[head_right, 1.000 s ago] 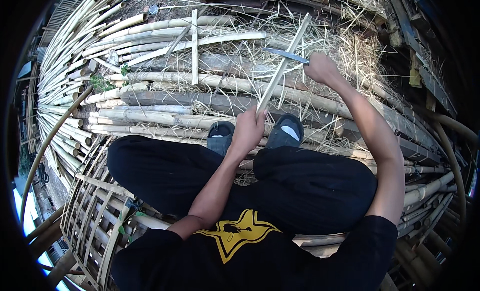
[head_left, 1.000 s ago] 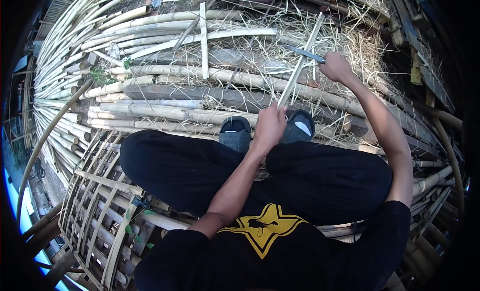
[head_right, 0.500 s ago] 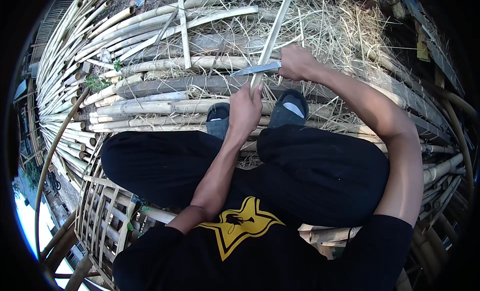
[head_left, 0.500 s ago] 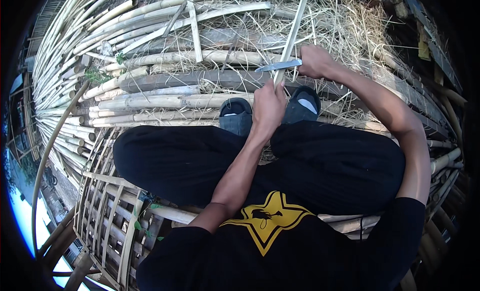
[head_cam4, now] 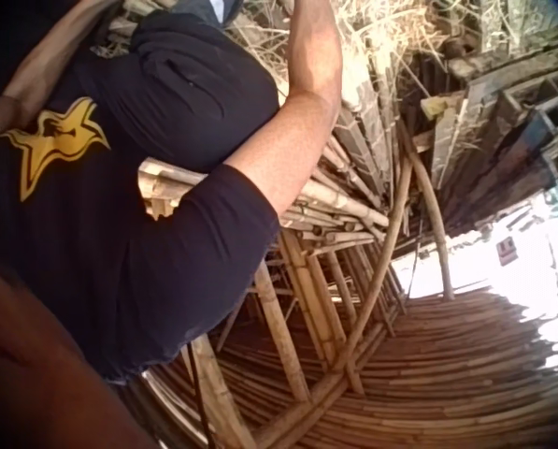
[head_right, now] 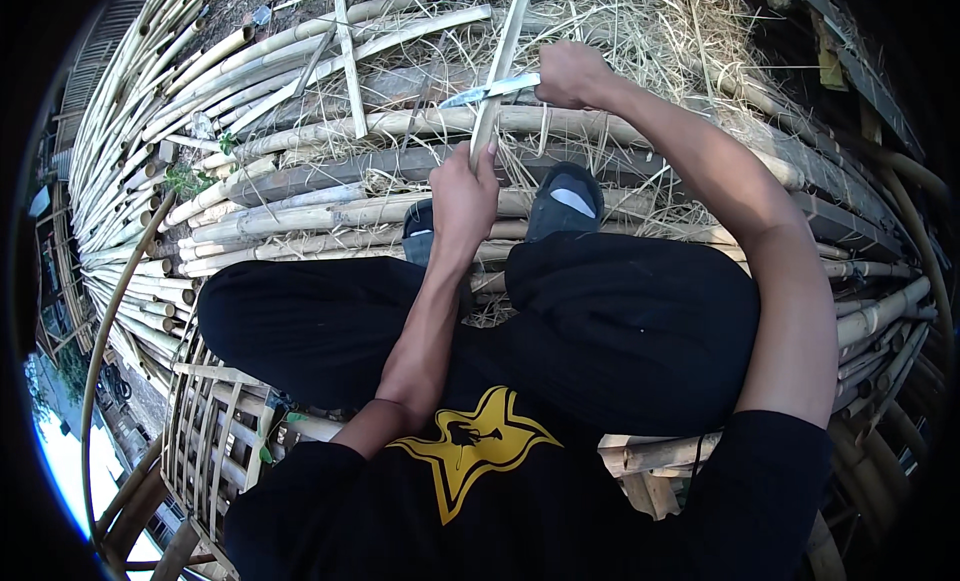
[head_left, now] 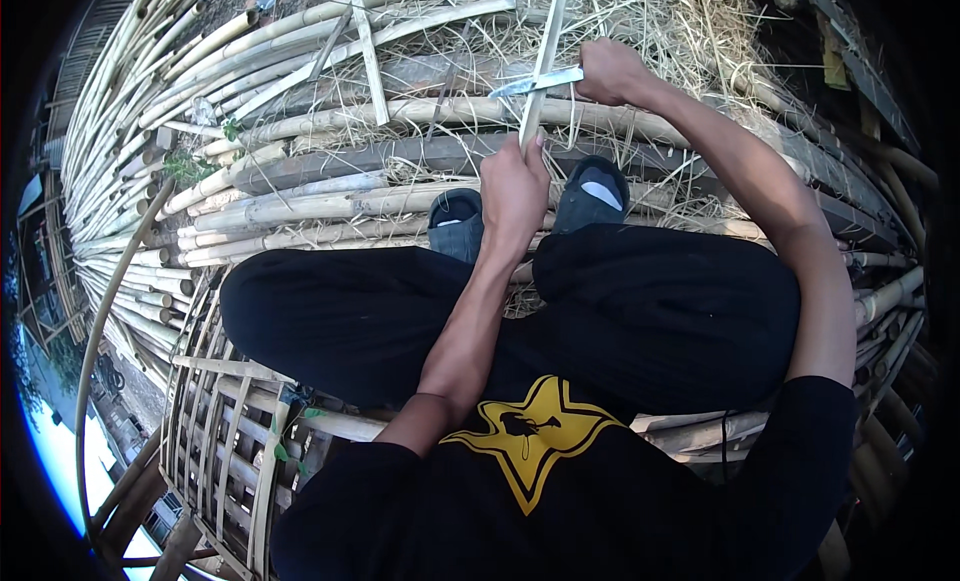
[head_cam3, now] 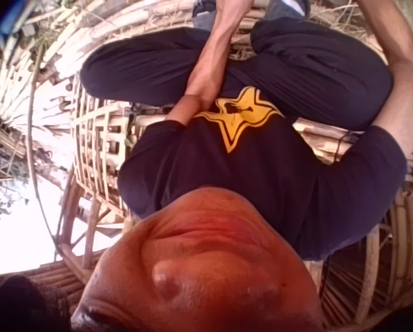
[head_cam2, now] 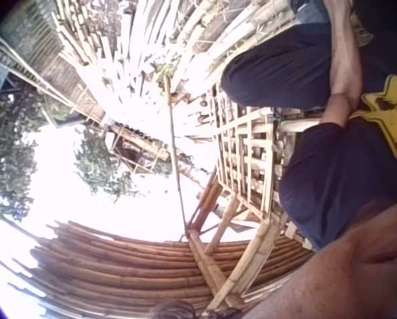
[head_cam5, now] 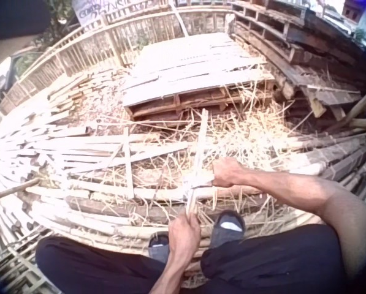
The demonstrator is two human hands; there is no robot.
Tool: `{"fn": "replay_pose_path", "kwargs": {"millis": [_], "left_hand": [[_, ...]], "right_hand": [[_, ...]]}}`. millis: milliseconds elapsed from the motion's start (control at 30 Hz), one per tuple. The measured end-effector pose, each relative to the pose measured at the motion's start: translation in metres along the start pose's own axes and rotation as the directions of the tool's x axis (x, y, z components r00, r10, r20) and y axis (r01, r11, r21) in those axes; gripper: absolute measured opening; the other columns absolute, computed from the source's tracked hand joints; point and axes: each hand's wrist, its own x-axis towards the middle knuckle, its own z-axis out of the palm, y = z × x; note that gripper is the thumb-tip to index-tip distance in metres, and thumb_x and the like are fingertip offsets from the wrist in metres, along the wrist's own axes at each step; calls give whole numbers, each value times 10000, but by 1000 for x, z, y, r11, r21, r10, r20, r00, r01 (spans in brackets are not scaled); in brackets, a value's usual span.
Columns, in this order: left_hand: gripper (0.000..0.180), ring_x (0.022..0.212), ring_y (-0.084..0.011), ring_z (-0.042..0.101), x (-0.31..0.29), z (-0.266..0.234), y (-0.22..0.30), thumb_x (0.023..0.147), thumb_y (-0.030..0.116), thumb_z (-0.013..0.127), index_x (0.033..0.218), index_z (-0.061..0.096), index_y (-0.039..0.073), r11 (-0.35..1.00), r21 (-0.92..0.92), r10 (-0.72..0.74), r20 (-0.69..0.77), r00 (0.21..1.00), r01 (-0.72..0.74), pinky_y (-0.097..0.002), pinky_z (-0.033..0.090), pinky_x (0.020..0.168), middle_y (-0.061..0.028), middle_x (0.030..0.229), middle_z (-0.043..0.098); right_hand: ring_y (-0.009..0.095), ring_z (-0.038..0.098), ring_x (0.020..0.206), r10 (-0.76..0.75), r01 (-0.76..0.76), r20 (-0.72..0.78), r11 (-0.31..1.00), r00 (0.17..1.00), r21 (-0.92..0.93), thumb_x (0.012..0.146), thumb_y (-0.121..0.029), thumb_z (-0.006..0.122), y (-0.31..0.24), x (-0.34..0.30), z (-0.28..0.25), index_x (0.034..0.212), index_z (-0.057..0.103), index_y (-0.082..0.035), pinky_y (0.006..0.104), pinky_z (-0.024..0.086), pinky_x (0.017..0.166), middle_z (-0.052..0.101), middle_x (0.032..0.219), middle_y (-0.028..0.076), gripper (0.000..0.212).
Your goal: The person holds a strip of bamboo by hand and shaves along its length using a knife.
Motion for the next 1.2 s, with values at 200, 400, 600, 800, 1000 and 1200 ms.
{"fn": "replay_pose_path", "kwargs": {"millis": [200, 400, 600, 800, 1000, 1200], "left_hand": [[280, 527, -399, 596, -9, 4, 1, 922, 181, 578, 819, 590, -79, 999, -32, -8, 34, 999, 9, -446, 420, 475, -252, 569, 560], [259, 514, -405, 602, -44, -10, 6, 936, 166, 543, 825, 570, -66, 998, 10, 61, 104, 993, -62, -469, 438, 456, -248, 550, 560], [304, 488, -250, 611, -25, -13, -11, 943, 216, 563, 836, 579, -68, 953, -275, -75, 185, 980, 124, -369, 428, 460, -169, 561, 572], [295, 470, -26, 401, -18, 5, -18, 929, 287, 615, 850, 583, 4, 865, -392, -189, 327, 926, 315, -229, 309, 413, 30, 568, 466], [267, 407, -33, 388, -12, 9, -18, 908, 266, 645, 896, 571, 10, 733, -516, -208, 451, 868, 444, -211, 285, 351, 43, 554, 459], [328, 419, -67, 427, -10, 12, -22, 905, 309, 639, 810, 586, 0, 835, -383, -180, 488, 854, 394, -267, 321, 395, 3, 531, 483]], "right_hand": [[376, 670, 818, 151, -157, -101, 986, 983, -57, 727, -230, 572, 51, 17, -17, 861, 660, 53, 451, 547, 751, 665, 828, 252, 325], [384, 612, 1054, 713, -635, -88, 668, 696, 388, 814, -353, 500, 215, 19, -56, 1129, 634, 7, 456, 472, 903, 619, 1145, 254, 496], [386, 624, 1031, 778, -749, -166, 629, 607, 209, 799, -355, 513, 282, -39, -34, 1054, 663, 11, 444, 484, 854, 640, 1094, 257, 470], [405, 630, 779, 530, -444, -183, 819, 828, 363, 851, -439, 575, 183, -10, 15, 811, 633, 66, 445, 473, 751, 647, 770, 259, 509], [48, 325, 355, 280, -261, 157, 384, 947, 886, 887, -594, 539, 66, -1, 10, 789, 627, -50, 243, 254, 357, 412, 497, -27, 559], [38, 286, 348, 215, -196, 153, 196, 965, 961, 921, -441, 591, 22, -3, 16, 704, 499, -87, 224, 205, 334, 400, 501, -45, 425]]}}
